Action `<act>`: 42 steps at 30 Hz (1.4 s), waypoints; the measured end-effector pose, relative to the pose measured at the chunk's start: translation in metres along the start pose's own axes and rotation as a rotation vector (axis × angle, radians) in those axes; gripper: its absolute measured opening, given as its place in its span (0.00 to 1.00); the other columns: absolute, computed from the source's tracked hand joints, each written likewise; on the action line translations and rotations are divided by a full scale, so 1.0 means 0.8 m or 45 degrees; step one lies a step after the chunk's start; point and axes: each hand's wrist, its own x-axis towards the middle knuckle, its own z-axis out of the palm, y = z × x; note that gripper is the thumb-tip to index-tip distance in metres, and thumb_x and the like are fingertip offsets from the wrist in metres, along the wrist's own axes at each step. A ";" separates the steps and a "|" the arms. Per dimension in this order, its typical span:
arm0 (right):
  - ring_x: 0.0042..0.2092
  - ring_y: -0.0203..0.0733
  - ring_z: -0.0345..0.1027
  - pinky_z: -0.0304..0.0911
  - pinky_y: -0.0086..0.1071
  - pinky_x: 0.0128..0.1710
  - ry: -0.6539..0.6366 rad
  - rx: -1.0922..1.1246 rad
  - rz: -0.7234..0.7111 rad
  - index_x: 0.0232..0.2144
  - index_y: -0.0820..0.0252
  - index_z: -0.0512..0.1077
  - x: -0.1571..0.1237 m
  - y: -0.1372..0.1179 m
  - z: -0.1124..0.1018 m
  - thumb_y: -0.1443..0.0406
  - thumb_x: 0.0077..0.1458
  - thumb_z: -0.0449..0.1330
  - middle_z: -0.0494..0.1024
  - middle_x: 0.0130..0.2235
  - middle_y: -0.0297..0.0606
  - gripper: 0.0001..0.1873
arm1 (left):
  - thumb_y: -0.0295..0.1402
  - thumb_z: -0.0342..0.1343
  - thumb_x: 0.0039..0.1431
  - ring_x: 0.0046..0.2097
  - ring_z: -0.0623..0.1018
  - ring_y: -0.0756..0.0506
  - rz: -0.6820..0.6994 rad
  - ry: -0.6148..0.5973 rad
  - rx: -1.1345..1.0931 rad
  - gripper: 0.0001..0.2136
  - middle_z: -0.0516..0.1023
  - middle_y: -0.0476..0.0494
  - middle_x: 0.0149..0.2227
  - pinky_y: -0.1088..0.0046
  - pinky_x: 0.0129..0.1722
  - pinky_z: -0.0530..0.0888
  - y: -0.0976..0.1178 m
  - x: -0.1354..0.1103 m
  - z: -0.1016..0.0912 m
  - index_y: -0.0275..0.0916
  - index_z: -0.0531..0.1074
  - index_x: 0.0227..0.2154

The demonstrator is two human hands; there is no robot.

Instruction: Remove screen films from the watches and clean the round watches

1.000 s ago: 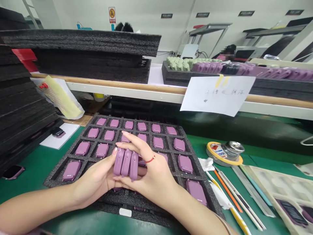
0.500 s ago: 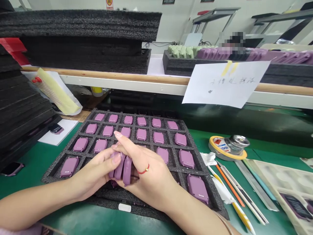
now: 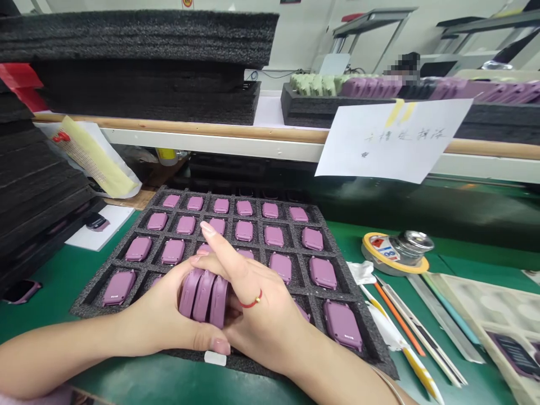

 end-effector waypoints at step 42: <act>0.54 0.50 0.75 0.79 0.34 0.47 0.086 0.185 0.116 0.71 0.45 0.45 0.000 0.007 0.002 0.68 0.47 0.73 0.79 0.54 0.38 0.58 | 0.28 0.73 0.40 0.47 0.78 0.40 -0.204 0.049 -0.009 0.29 0.75 0.46 0.38 0.58 0.49 0.74 -0.009 -0.006 -0.008 0.38 0.67 0.46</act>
